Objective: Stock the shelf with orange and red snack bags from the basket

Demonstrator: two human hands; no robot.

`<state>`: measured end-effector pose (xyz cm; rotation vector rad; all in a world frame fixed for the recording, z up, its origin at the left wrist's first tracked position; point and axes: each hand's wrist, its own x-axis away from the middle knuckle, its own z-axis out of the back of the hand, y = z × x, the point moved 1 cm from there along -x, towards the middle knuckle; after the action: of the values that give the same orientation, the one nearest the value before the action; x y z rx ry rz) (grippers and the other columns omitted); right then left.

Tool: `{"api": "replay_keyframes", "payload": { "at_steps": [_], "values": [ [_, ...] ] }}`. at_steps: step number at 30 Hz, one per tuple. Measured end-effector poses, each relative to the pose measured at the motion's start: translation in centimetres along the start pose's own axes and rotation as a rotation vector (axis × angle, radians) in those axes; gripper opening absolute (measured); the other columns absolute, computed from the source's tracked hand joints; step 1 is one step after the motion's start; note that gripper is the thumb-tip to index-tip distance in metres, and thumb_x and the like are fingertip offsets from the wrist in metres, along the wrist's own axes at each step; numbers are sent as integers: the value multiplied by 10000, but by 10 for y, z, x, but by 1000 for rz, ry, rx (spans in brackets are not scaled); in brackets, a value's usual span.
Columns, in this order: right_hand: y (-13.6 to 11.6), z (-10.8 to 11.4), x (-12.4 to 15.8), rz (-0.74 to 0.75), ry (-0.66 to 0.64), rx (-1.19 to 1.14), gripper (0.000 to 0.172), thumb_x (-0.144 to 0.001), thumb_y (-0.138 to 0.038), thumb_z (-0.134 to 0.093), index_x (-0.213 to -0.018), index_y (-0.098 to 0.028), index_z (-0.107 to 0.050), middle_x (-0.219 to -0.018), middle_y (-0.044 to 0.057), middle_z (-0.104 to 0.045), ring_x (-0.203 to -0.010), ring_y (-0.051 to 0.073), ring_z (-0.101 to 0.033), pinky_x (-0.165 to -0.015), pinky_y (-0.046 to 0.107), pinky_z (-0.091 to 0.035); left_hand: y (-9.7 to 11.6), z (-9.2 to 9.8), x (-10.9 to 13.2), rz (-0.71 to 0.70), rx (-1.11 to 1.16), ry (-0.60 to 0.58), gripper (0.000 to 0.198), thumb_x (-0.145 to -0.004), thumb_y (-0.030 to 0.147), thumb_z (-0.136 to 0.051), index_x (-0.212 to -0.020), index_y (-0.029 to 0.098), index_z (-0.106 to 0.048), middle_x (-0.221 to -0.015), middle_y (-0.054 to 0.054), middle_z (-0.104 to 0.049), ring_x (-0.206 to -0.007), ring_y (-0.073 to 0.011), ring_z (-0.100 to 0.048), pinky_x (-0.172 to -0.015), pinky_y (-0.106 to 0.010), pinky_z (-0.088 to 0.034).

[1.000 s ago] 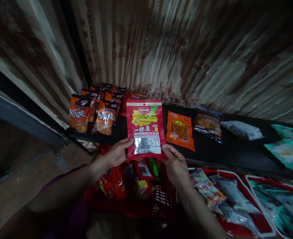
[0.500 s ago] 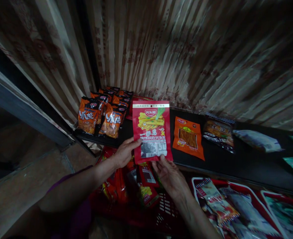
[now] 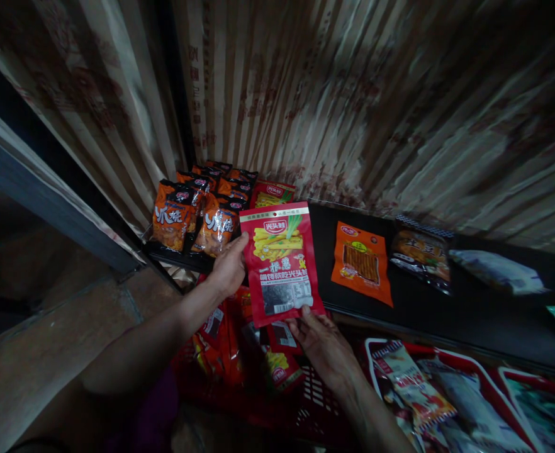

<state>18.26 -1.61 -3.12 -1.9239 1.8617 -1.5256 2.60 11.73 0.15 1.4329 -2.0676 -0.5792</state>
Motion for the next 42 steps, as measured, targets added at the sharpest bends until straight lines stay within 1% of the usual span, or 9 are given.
{"api": "replay_keyframes", "payload": {
  "at_steps": [4,12,16,19,27,32,36,39,42],
  "values": [
    [3,4,-2,29,-27,1,204,-520,-241,-873,-557,-229,-673,-648,-38,-716,-609,108,-669,-615,230,-572,0,-3,1,23,-1,21,306,-798,335,-630,-1017,123,-650,-1010,-95,-716,-1053,-246,-628,-1008,-405,-421],
    [-1,16,-5,54,-52,52,173,-567,-257,-854,-570,-244,-681,-676,-45,-718,-643,109,-673,-637,231,-566,-1,-6,9,86,-68,-49,344,-759,337,-669,-1019,111,-666,-1022,-104,-713,-1063,-270,-620,-1003,-409,-421],
    [-6,12,-2,70,-39,55,180,-563,-255,-856,-592,-227,-681,-686,-31,-716,-631,114,-668,-617,230,-561,-9,-4,13,176,-115,-98,372,-733,363,-699,-996,101,-678,-997,-114,-717,-1014,-280,-639,-976,-420,-441],
    [-10,6,1,88,-47,45,203,-551,-287,-861,-610,-217,-680,-669,-24,-709,-617,121,-665,-620,245,-564,-13,-3,14,222,-123,-88,377,-715,372,-720,-972,99,-679,-970,-117,-720,-983,-280,-649,-965,-430,-448],
    [-12,2,2,151,-7,-2,267,-478,-302,-891,-562,-218,-652,-604,-39,-690,-579,115,-650,-592,238,-555,-13,-6,14,199,-97,-67,352,-774,380,-668,-1000,110,-669,-984,-107,-716,-1031,-268,-629,-1013,-424,-408],
    [-14,6,-3,227,29,-18,277,-481,-286,-889,-576,-214,-640,-582,-59,-669,-538,97,-624,-546,232,-546,-13,-5,15,282,-127,-132,422,-797,429,-633,-1063,103,-645,-1035,-121,-701,-1044,-272,-621,-1000,-429,-416],
    [-18,5,-2,271,34,5,272,-481,-265,-887,-602,-210,-650,-589,-55,-665,-526,91,-608,-523,214,-528,-16,-6,21,304,-184,-209,395,-707,348,-742,-1013,109,-667,-1031,-103,-704,-1002,-254,-636,-976,-387,-436],
    [-18,0,2,276,1,27,266,-479,-247,-883,-621,-211,-661,-620,-47,-672,-535,85,-596,-521,202,-515,-20,-8,24,321,-187,-154,374,-661,309,-783,-966,120,-679,-995,-85,-714,-974,-238,-645,-964,-368,-443],
    [-17,-4,5,299,-37,76,256,-526,-243,-859,-703,-220,-675,-644,-56,-656,-550,73,-579,-535,191,-503,-23,-8,23,332,-180,-107,377,-674,364,-769,-953,128,-679,-977,-79,-715,-948,-224,-651,-961,-368,-441]
  ]
}}
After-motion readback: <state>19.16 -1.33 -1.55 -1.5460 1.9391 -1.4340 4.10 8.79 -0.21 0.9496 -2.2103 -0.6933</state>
